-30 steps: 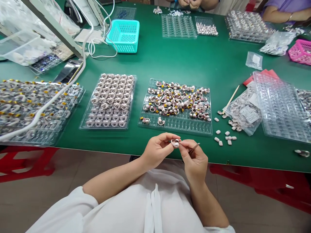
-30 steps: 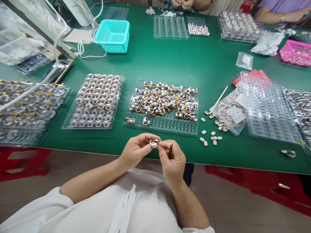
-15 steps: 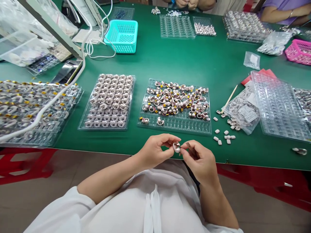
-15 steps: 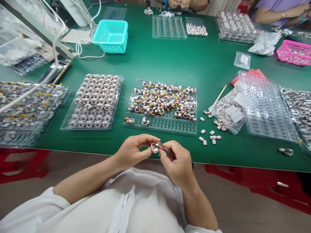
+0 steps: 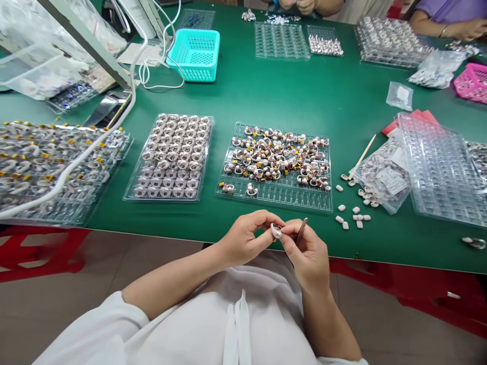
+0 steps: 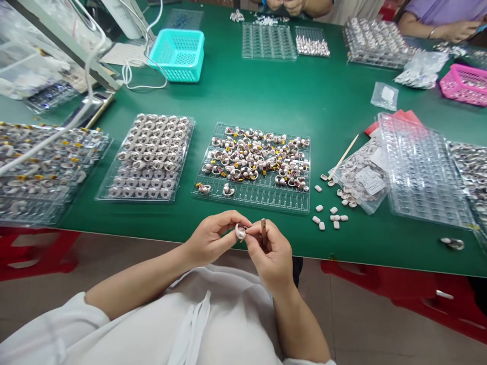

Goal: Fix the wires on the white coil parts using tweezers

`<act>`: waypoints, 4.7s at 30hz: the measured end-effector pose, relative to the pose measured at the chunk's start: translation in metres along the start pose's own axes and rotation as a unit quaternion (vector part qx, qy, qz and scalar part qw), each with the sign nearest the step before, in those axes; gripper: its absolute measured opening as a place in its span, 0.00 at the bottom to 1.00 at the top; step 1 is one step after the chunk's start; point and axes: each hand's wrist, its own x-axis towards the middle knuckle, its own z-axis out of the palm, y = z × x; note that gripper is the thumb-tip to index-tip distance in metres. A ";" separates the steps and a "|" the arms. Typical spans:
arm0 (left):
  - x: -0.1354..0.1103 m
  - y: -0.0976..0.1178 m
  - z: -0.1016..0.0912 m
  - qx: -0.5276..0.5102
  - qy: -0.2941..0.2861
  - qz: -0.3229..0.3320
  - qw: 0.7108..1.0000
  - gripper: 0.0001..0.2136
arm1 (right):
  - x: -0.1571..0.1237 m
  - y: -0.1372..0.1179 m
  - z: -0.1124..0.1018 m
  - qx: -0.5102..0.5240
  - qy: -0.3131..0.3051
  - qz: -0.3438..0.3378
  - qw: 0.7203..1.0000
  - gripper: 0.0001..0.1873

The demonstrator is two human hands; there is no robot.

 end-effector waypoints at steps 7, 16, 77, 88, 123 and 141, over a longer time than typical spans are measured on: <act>-0.004 -0.002 0.003 -0.137 -0.019 -0.075 0.988 0.09 | -0.004 0.001 0.005 -0.021 0.019 -0.037 0.999 0.03; 0.005 0.011 -0.001 -0.223 -0.024 -0.199 0.954 0.09 | -0.004 -0.010 0.001 -0.169 -0.007 -0.146 0.975 0.13; 0.021 0.008 -0.018 -0.291 -0.123 -0.339 0.887 0.06 | 0.001 -0.011 -0.010 -0.181 -0.054 -0.046 0.981 0.03; 0.024 0.007 -0.019 -0.260 -0.163 -0.358 0.882 0.09 | 0.013 -0.018 -0.022 -0.228 -0.145 -0.134 0.953 0.07; -0.002 -0.007 -0.010 0.105 0.017 0.053 0.993 0.07 | 0.018 -0.005 -0.013 -0.142 -0.068 -0.041 0.987 0.03; -0.001 -0.007 -0.012 0.128 0.011 0.019 0.992 0.06 | 0.016 0.006 -0.003 -0.060 -0.049 0.060 0.995 0.07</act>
